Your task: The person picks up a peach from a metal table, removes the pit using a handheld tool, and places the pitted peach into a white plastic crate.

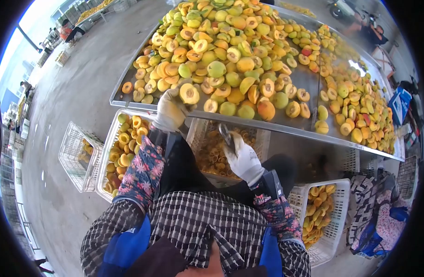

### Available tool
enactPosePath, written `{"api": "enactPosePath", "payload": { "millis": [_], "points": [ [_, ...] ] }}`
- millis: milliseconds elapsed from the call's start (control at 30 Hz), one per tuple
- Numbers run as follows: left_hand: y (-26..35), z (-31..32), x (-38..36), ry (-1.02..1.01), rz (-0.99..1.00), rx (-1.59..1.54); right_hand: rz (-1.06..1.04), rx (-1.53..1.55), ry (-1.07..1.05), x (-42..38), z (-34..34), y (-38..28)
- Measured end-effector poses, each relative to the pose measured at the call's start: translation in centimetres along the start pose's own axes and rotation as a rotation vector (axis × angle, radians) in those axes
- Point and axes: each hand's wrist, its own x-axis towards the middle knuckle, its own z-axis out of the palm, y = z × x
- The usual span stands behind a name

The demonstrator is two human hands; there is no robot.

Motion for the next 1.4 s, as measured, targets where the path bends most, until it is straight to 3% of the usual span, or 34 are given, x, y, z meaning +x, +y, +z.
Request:
{"api": "enactPosePath", "payload": {
  "millis": [100, 200, 233, 367, 500, 667, 800, 900, 1000, 1100, 1200, 1267, 1400],
  "points": [
    [-1.3, 1.7, -1.2, -0.060, -0.108, -0.191, -0.086, 0.052, 0.075, 3.0, 0.3, -2.5],
    [-4.1, 2.7, -1.0, 0.159, 0.013, -0.011, -0.081, -0.048, 0.109, 4.8, 0.7, -4.1],
    [-4.2, 4.0, -1.9, 0.095, 0.049, -0.002, -0.151, -0.071, 0.146, 5.2, 1.2, -3.7],
    [-5.3, 4.3, -2.0, 0.129, 0.146, 0.187, -0.063, -0.237, 0.180, 5.2, 2.0, -4.7],
    [-6.3, 5.3, -2.8, 0.230, 0.228, 0.191, -0.010, -0.270, 0.073, 4.7, 2.5, -4.2],
    [-5.0, 5.9, -3.8, 0.226, 0.068, 0.295, -0.053, -0.325, -0.070, 3.6, 1.7, -3.4],
    [-4.6, 5.4, -3.9, 0.158, 0.002, 0.350, 0.004, -0.168, -0.085, 3.2, 1.9, -4.0],
    [-5.3, 4.9, -3.7, 0.094, 0.106, 0.289, 0.019, 0.011, -0.090, 3.1, 2.3, -4.0],
    [-4.8, 4.9, -3.8, 0.116, -0.081, 0.254, -0.064, -0.165, -0.154, 3.2, 0.8, -3.0],
    [-3.8, 4.9, -3.7, 0.013, -0.231, 0.372, -0.095, -0.178, -0.208, 3.5, 0.7, -1.2],
    [-4.5, 4.3, -3.1, -0.044, -0.155, 0.309, -0.068, -0.060, -0.144, 3.0, 1.8, -1.7],
    [-5.4, 4.8, -3.0, 0.115, -0.139, 0.201, -0.051, 0.098, -0.042, 2.5, 3.2, -1.9],
    [-5.8, 5.1, -3.1, 0.207, -0.182, 0.145, 0.094, 0.202, -0.180, 2.6, 2.6, -1.8]
  ]
}}
